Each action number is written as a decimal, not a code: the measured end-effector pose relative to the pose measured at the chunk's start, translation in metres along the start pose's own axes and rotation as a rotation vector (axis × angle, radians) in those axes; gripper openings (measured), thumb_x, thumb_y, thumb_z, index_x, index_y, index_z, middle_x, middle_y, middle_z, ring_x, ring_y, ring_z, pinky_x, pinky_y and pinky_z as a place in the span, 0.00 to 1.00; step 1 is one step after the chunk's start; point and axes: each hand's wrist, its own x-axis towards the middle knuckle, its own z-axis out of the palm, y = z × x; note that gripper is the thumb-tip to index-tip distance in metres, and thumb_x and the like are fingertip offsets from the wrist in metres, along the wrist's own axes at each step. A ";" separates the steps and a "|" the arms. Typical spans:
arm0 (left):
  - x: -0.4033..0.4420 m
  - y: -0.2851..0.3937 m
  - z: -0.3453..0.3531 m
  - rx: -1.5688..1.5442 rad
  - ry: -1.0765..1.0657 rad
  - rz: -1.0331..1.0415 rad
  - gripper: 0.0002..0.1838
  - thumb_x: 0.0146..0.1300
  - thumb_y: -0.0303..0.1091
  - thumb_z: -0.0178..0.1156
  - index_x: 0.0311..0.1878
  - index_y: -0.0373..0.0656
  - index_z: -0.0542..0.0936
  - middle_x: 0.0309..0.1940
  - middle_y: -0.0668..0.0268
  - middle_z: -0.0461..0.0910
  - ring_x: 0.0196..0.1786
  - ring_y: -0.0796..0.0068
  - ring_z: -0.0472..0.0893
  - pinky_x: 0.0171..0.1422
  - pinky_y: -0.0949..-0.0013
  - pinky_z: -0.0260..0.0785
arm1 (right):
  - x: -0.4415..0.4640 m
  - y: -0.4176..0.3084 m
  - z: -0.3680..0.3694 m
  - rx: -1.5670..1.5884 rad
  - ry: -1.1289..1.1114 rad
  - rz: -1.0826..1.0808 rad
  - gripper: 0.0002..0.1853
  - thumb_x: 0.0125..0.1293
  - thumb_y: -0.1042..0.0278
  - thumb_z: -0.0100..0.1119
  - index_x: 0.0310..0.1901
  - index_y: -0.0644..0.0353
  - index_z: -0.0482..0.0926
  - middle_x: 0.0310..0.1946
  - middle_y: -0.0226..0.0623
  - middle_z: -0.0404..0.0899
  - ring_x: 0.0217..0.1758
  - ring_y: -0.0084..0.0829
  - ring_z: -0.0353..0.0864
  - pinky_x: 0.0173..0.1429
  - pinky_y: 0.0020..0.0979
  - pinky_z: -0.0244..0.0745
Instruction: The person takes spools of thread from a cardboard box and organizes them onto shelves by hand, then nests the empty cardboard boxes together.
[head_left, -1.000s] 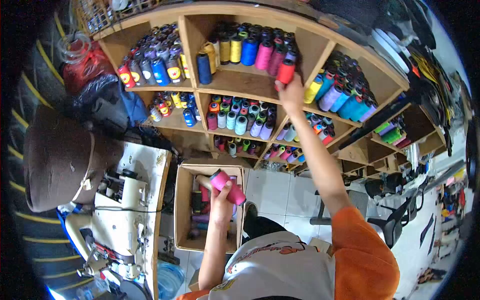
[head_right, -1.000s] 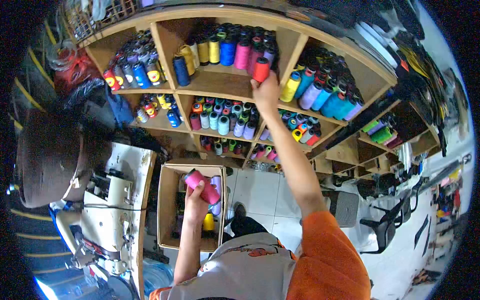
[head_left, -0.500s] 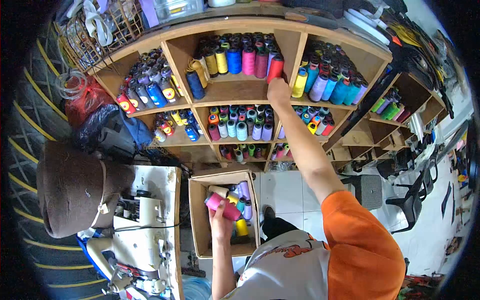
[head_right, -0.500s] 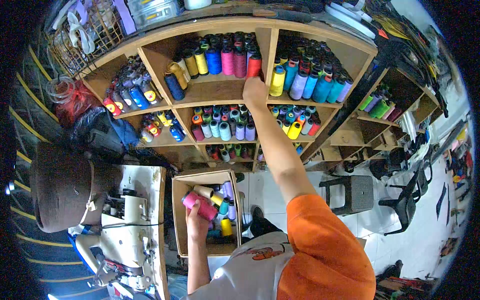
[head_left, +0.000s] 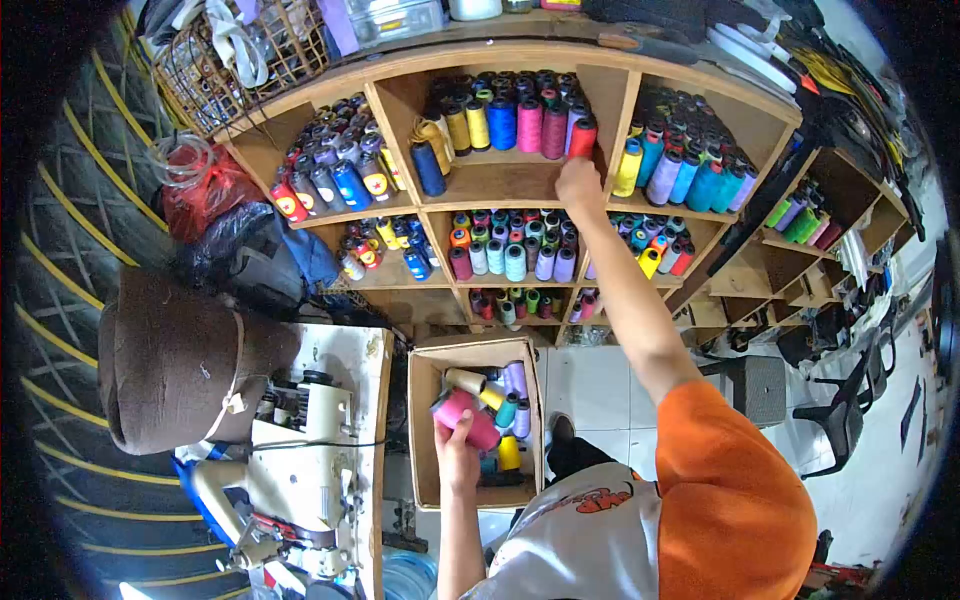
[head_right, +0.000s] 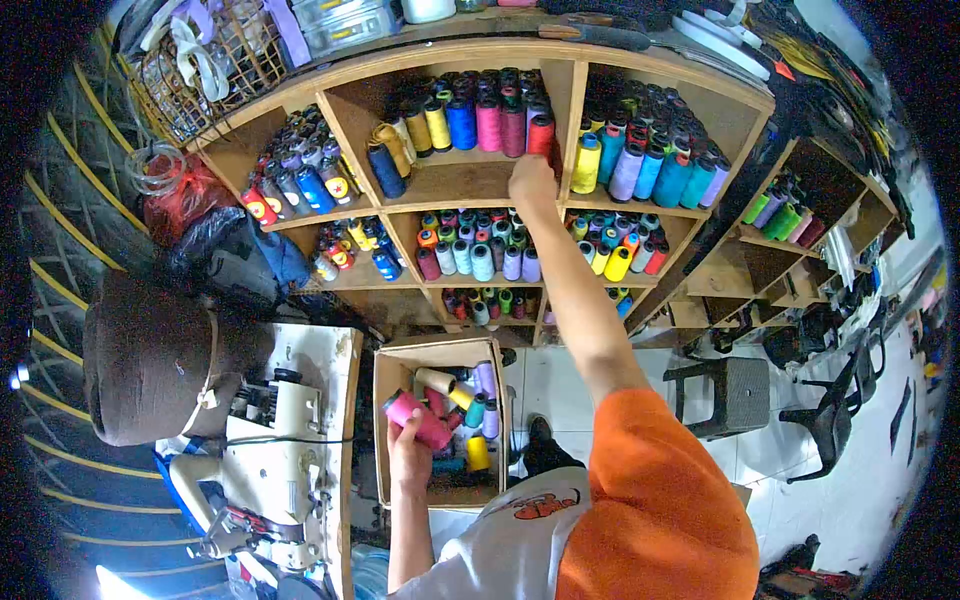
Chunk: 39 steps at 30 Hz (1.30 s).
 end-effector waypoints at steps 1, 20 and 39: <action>0.002 -0.001 0.000 0.034 0.002 0.001 0.21 0.60 0.27 0.62 0.56 0.44 0.68 0.44 0.66 0.74 0.46 0.70 0.75 0.52 0.62 0.71 | -0.019 -0.004 -0.003 -0.101 -0.126 -0.165 0.14 0.64 0.65 0.48 0.36 0.67 0.81 0.34 0.54 0.82 0.41 0.47 0.83 0.44 0.46 0.78; 0.124 0.006 0.213 1.162 -0.249 0.894 0.33 0.42 0.29 0.73 0.55 0.39 0.72 0.48 0.52 0.74 0.51 0.47 0.73 0.57 0.56 0.65 | -0.077 0.027 -0.086 0.459 -0.246 -0.772 0.24 0.47 0.71 0.72 0.46 0.71 0.77 0.36 0.47 0.80 0.33 0.28 0.83 0.33 0.25 0.78; 0.299 -0.018 0.349 0.966 -0.232 0.865 0.31 0.48 0.28 0.69 0.57 0.34 0.71 0.47 0.46 0.78 0.50 0.48 0.78 0.53 0.57 0.71 | -0.033 0.126 -0.096 0.669 -0.483 -0.426 0.14 0.59 0.73 0.64 0.46 0.66 0.76 0.35 0.40 0.81 0.33 0.26 0.85 0.34 0.25 0.80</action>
